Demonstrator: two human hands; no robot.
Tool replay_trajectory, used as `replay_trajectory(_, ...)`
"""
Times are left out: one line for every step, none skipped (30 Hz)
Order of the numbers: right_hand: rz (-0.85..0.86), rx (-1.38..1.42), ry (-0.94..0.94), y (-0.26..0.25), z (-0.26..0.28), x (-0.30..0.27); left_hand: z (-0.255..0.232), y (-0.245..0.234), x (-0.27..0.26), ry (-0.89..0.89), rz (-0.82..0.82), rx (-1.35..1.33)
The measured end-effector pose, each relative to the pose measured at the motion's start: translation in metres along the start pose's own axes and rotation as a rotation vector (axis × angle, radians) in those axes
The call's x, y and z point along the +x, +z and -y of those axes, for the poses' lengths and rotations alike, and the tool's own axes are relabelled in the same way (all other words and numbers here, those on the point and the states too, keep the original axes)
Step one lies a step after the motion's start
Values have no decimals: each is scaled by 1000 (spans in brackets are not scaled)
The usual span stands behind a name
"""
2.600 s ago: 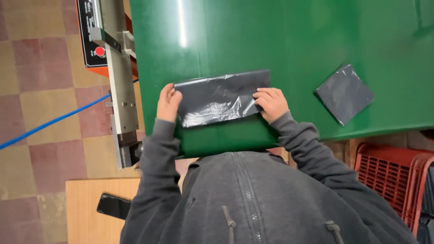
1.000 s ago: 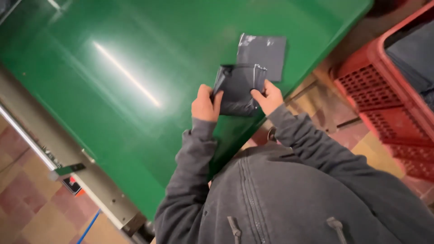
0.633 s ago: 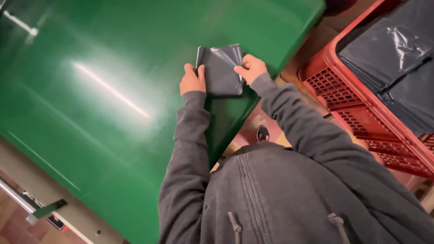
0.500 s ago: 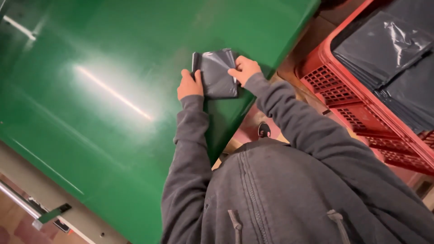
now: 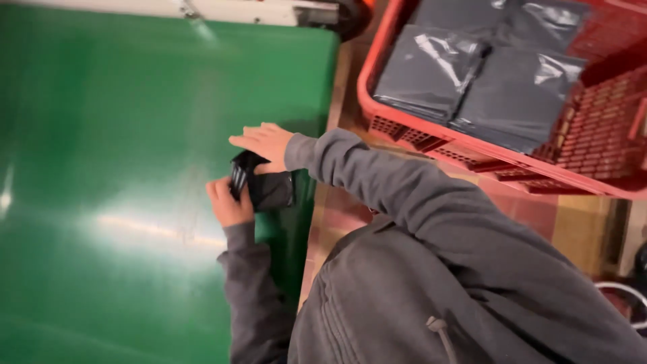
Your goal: Folding black plastic bags and placing them into a red collection crate.
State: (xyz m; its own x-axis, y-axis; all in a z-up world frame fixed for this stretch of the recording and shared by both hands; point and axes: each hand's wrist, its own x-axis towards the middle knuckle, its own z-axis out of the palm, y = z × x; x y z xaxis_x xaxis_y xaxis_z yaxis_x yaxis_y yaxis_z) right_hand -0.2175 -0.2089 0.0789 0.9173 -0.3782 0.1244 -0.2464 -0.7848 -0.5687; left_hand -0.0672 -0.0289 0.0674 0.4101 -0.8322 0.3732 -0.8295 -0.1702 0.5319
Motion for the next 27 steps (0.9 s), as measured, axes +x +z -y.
replay_trajectory(-16, -4, 20, -7, -6, -12, -20, -7, 7, 21, 12, -9)
replay_trajectory(-115, 35, -51, -14, -13, -25, -41, -14, 13, 133, -27, -24)
replay_trajectory(-214, 72, -122, -21, -19, -38, -62, -22, 18, 244, -67, -42)
replay_trajectory(-225, 57, -104, -36, -17, -60, -85, -23, 26, 261, -61, -59)
replay_trajectory(-300, 30, -88, -50, -14, -82, -108, -25, 34, 364, -113, -85)
replay_trajectory(-376, 6, -72, -63, -9, -103, -131, -30, 41, 467, -165, -109)
replay_trajectory(-388, -6, -55, -90, -5, -130, -157, -31, 48, 482, -157, -124)
replay_trajectory(-449, -57, 203, -115, 0, -156, -182, -33, 56, 579, -213, -174)
replay_trajectory(-507, -106, 462, -140, 6, -182, -206, -35, 63, 674, -269, -226)
replay_trajectory(-518, -114, 476, -178, -13, -219, -219, -34, 60, 687, -265, -240)
replay_trajectory(-551, -527, 387, -216, -32, -258, -232, -32, 58, 622, -160, -278)
replay_trajectory(-563, -939, 285, -253, -49, -298, -244, -30, 55, 556, -53, -312)
replay_trajectory(-568, -948, 300, -265, -78, -329, -242, -19, 53, 570, -48, -324)
replay_trajectory(-931, -421, 402, -280, -107, -361, -240, -7, 52, 496, 40, -344)
replay_trajectory(-1244, 144, 467, -295, -136, -393, -238, 5, 52, 422, 128, -363)
replay_trajectory(-1256, 128, 465, -289, -180, -423, -241, 17, 51, 436, 126, -374)
replay_trajectory(-1276, 102, 533, -284, -224, -454, -243, 29, 51, 334, 194, -372)
replay_trajectory(-1294, 82, 598, -277, -270, -481, -244, 39, 50, 229, 260, -361)
replay_trajectory(-1303, 75, 594, -270, -278, -485, -249, 47, 46, 240, 256, -366)
replay_trajectory(-1249, 216, 775, -262, -288, -486, -254, 55, 42, 198, 270, -418)
replay_trajectory(-1181, 360, 950, -254, -298, -487, -257, 63, 39, 157, 285, -470)
replay_trajectory(-1190, 362, 946, -233, -326, -494, -255, 72, 36, 166, 283, -467)
replay_trajectory(-1187, 395, 952, -211, -354, -500, -252, 82, 34, 114, 301, -487)
replay_trajectory(-1178, 430, 962, -186, -380, -508, -247, 90, 29, 55, 323, -505)
replay_trajectory(-1182, 433, 964, -176, -383, -509, -245, 94, 28, 59, 326, -502)
replay_trajectory(-1149, 405, 997, -167, -385, -510, -244, 98, 25, 43, 325, -484)
replay_trajectory(-1115, 376, 1029, -158, -386, -511, -241, 102, 23, 26, 324, -467)
